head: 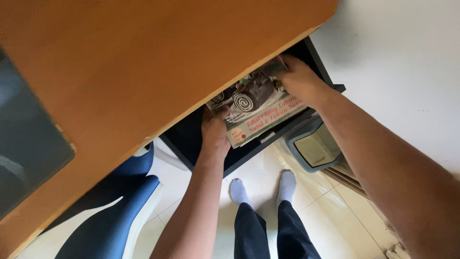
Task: The person sits on the floor, opens a small product box and places it on a black shelf, then picks up small items from the floor including a tin, a small lamp-like object and boxes and arranges them on the shelf. The person then stands, picks up a magazine from the bed and places it into a desk drawer.
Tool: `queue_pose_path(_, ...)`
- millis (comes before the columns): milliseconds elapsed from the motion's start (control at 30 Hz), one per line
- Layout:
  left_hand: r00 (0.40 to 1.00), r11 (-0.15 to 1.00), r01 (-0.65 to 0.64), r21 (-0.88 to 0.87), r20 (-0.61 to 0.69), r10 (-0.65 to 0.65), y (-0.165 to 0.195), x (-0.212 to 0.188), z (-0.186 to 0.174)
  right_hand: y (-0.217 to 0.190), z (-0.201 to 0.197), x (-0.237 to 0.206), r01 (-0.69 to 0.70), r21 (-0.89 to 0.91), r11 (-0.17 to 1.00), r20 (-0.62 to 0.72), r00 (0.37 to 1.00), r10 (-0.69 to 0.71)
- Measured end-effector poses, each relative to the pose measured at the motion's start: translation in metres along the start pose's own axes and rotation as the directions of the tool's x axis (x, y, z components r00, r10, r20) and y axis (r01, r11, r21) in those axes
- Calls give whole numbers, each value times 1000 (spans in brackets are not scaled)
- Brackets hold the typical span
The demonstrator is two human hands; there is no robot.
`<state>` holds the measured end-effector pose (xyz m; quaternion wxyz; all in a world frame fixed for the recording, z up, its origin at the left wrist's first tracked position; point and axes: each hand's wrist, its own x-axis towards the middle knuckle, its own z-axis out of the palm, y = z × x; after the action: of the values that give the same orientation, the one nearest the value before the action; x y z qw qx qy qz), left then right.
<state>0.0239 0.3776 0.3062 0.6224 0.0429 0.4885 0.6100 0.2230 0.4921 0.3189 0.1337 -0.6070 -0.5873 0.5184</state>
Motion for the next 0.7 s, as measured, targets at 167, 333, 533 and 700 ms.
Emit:
queue_pose_path(167,988,998,46,31,-147,-41,-14,10,17,15,3,18,59,-338,939,-210,968,-136)
queue_pose_path(333,983,766,79,638,-176,45,-18,18,16,25,2,17,19,-431,902,-167,981,-100)
queue_pose_path(533,917,276,-160,948,39,397,-19,23,-3,35,16,16,98,-309,946,-268,945,-185)
queue_pose_path(700,861,367,-216,905,-1,508,-32,19,1,43,38,0,178,-426,887,-311,892,-328)
